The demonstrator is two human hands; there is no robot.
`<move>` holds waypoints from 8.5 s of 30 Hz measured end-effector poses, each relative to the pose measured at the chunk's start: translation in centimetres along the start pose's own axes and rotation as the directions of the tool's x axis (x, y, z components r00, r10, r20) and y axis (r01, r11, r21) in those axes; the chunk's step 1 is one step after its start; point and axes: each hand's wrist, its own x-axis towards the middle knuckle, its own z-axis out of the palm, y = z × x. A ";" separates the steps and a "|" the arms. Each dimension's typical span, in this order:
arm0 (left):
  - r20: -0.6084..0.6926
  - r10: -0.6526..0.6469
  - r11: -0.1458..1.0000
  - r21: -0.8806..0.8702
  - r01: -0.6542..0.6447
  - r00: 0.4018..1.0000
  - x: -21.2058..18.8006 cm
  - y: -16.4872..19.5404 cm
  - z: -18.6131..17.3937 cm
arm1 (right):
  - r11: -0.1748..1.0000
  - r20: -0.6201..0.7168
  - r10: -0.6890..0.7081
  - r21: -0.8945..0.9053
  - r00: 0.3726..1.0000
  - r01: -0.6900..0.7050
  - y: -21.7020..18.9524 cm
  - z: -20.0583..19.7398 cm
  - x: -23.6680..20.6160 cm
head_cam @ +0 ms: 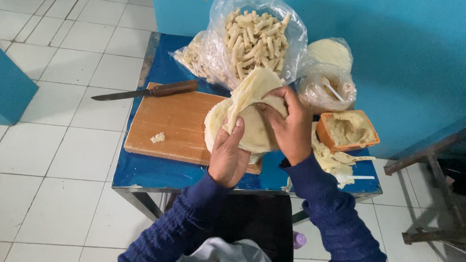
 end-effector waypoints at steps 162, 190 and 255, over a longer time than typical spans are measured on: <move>0.052 0.013 0.997 -0.079 -0.009 0.999 -0.3 1.3 -4.2 | 0.997 0.238 0.009 0.078 0.971 -0.029 -2.7 2.2 -2.3; 0.060 0.018 0.999 -0.030 -0.017 0.998 -1.3 1.7 -4.3 | 0.954 0.187 0.176 0.211 0.967 -0.214 0.0 2.6 -2.3; -0.077 0.354 0.891 0.332 -0.311 0.932 -0.3 2.2 -3.4 | 0.998 0.066 -0.029 0.054 0.997 0.025 -1.6 3.8 -2.9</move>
